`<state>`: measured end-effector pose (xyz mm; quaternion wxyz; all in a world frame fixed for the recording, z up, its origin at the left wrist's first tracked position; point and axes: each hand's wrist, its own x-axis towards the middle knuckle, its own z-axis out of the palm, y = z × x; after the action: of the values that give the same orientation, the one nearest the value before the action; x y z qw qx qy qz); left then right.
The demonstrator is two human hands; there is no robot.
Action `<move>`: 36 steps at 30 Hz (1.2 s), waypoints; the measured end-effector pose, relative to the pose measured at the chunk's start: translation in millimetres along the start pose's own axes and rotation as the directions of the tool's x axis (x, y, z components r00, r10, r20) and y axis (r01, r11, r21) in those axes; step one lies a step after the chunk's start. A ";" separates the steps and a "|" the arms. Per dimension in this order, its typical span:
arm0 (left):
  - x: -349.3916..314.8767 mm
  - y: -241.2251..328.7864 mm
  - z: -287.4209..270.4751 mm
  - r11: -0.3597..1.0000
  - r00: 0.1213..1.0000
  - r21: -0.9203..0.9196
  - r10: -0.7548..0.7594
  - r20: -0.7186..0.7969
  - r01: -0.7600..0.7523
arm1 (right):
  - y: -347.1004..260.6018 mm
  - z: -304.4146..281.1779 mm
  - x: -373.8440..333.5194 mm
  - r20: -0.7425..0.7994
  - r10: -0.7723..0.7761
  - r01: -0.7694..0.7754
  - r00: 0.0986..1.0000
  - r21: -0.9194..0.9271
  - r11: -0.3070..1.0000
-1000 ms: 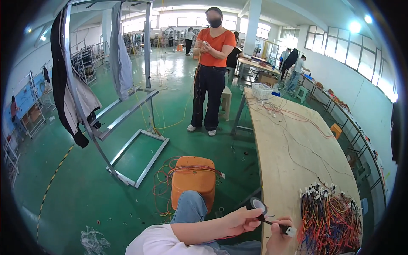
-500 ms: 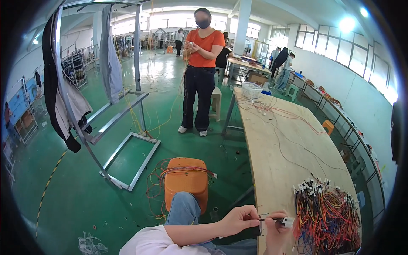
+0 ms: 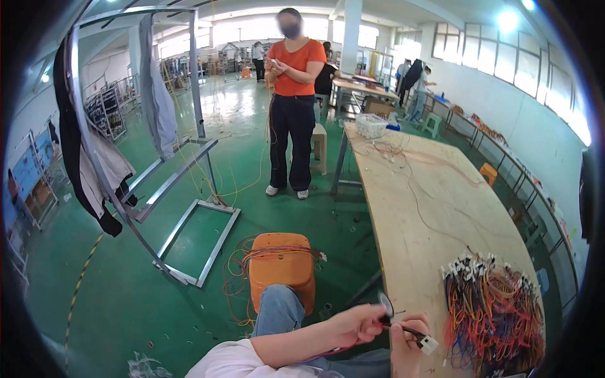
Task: Organizing and bundling a group of multi-colored wires using electrical tape in a factory setting.
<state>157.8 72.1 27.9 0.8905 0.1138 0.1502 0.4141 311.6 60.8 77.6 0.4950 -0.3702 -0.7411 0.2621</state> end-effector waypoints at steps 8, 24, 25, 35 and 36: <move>-12.7 0.1 13.4 0.728 0.808 0.370 0.441 0.391 -0.577 | 1.4 1.6 9.2 -0.146 0.239 -0.159 0.960 0.417 0.895; -14.1 3.9 16.9 0.934 0.937 0.095 0.337 0.088 -0.345 | -2.0 -7.8 3.9 -0.172 0.177 -0.107 0.969 0.354 0.929; -14.2 1.7 20.1 0.850 0.886 0.253 0.429 0.173 -0.461 | -3.8 -8.8 5.3 -0.153 0.205 -0.130 0.967 0.394 0.910; -7.8 0.3 23.9 0.497 0.808 0.684 0.536 0.242 -0.534 | -5.9 -0.6 15.2 -0.087 0.121 -0.092 0.989 0.279 0.956; -7.3 1.7 23.0 0.473 0.793 0.683 0.548 0.267 -0.556 | -7.4 2.4 17.1 -0.064 0.152 -0.130 0.986 0.266 0.955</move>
<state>160.5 65.7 51.1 0.5861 0.5047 0.2533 0.5811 303.2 70.2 91.6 0.5501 -0.3646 -0.6504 0.3762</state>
